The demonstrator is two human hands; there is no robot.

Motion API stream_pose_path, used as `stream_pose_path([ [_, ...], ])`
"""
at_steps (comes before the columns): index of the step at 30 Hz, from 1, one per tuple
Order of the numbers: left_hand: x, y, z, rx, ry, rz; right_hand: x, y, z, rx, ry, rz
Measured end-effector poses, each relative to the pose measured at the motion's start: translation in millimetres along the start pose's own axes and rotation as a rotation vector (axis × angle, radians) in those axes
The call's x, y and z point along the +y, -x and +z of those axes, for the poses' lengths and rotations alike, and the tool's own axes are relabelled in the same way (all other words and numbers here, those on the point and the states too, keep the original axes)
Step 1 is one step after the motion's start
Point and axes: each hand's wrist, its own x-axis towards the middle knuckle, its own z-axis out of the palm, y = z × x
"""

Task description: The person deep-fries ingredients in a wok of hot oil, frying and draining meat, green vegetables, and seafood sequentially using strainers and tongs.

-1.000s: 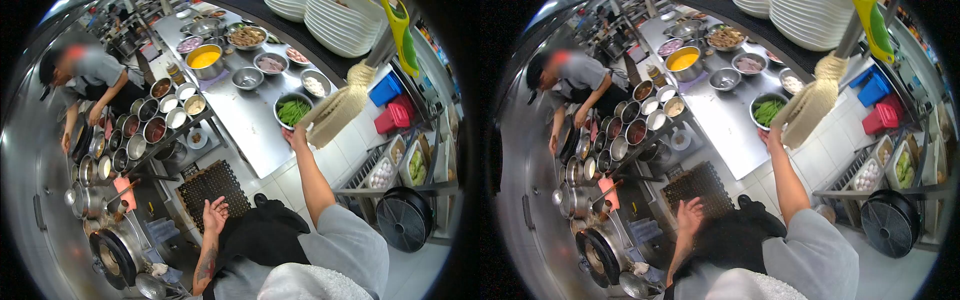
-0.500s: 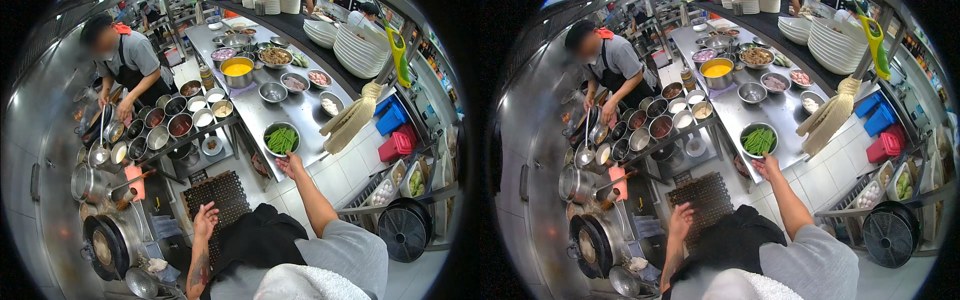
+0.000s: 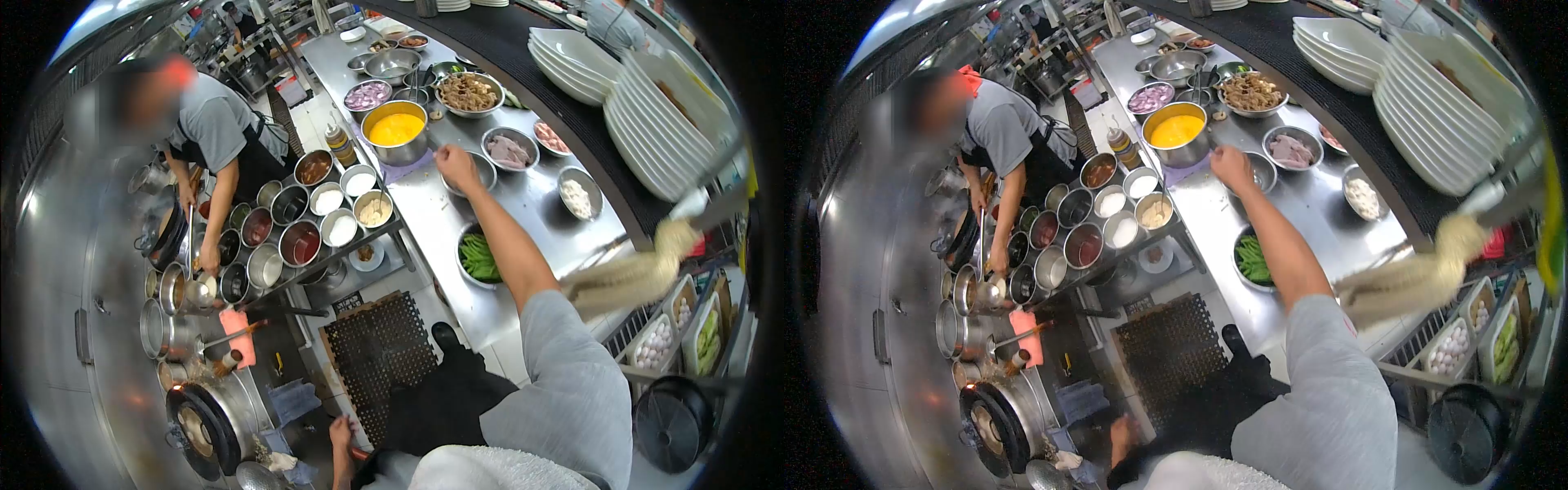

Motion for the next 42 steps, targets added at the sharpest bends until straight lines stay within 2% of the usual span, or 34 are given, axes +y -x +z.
stream_pose_path([
  [2,-55,19,-6,-0.011,-0.122,-0.056,14,-65,10,-0.076,0.197,0.087],
  [3,-66,28,-3,0.008,-0.06,-0.277,25,-95,20,-0.158,0.283,0.114],
  [4,-59,51,1,-0.026,-0.04,-0.317,42,-119,32,-0.178,0.286,0.119],
  [5,-52,76,4,-0.06,-0.021,-0.357,59,-142,46,-0.261,0.419,0.089],
  [6,-44,88,10,-0.058,0.005,-0.457,71,-157,61,-0.34,0.549,0.054],
  [7,-38,94,18,-0.043,0.02,-0.555,73,-166,70,-0.357,0.547,0.053],
  [9,-25,90,32,-0.012,0.034,-0.685,83,-187,84,-0.247,0.44,0.031],
  [12,-9,80,42,0.026,0.034,-0.765,97,-212,104,-0.276,0.527,-0.046],
  [14,-2,71,45,0.035,0.03,-0.775,98,-219,106,-0.32,0.597,-0.09],
  [15,2,66,45,0.033,0.029,-0.774,94,-212,99,-0.278,0.684,-0.245],
  [17,7,56,43,0.032,0.027,-0.762,88,-197,90,-0.241,0.715,-0.31],
  [19,11,47,38,0.032,0.016,-0.742,82,-182,77,-0.26,0.673,-0.25],
  [20,11,41,37,0.028,0.019,-0.735,81,-175,64,-0.342,0.711,-0.246],
  [23,10,26,31,0.031,0.032,-0.717,40,-161,2,-0.447,0.609,-0.204],
  [24,3,17,27,-0.018,0.129,-0.599,32,-157,-10,-0.151,0.447,-0.185],
  [25,-6,17,24,-0.028,0.131,-0.597,25,-148,-26,-0.147,0.456,-0.185],
  [26,-6,12,26,-0.101,-0.111,-0.193,14,-136,-46,0.008,0.403,-0.053],
  [27,-3,6,28,-0.145,-0.226,0.014,-2,-117,-64,0.164,0.343,0.079],
  [28,-1,0,30,-0.162,-0.338,0.225,-19,-84,-78,0.205,0.355,0.054],
  [29,20,-6,38,-0.129,-0.162,-0.135,-38,-42,-88,0.247,0.362,0.026],
  [30,31,-4,38,-0.093,0.022,-0.494,-46,-3,-88,0.186,0.289,-0.039],
  [32,0,-9,31,-0.132,0.101,-0.311,-72,83,-84,-0.012,0.211,-0.134],
  [33,-8,-12,23,-0.086,-0.102,-0.183,-81,127,-78,-0.153,0.077,-0.172],
  [34,-18,-15,16,-0.024,-0.293,-0.07,-98,173,-69,-0.304,0.116,-0.11],
  [35,10,1,9,0.137,-0.357,0.124,-99,215,-52,-0.388,0.081,-0.108],
  [36,50,18,-7,0.217,-0.391,0.203,-116,252,-48,-0.514,-0.027,-0.112],
  [37,60,29,-26,0.456,-0.448,0.327,-116,286,-37,-0.665,0.006,-0.08],
  [38,60,35,-57,0.606,-0.482,0.266,-117,316,-29,-0.784,0.125,-0.135],
  [40,91,58,-124,0.923,-0.384,0.298,-86,372,-11,-0.785,0.117,-0.23],
  [41,106,80,-157,1.097,-0.397,0.32,-93,391,-16,-0.875,0.197,-0.148],
  [42,105,104,-199,1.23,-0.49,0.16,-112,401,-7,-0.973,0.259,-0.145],
])
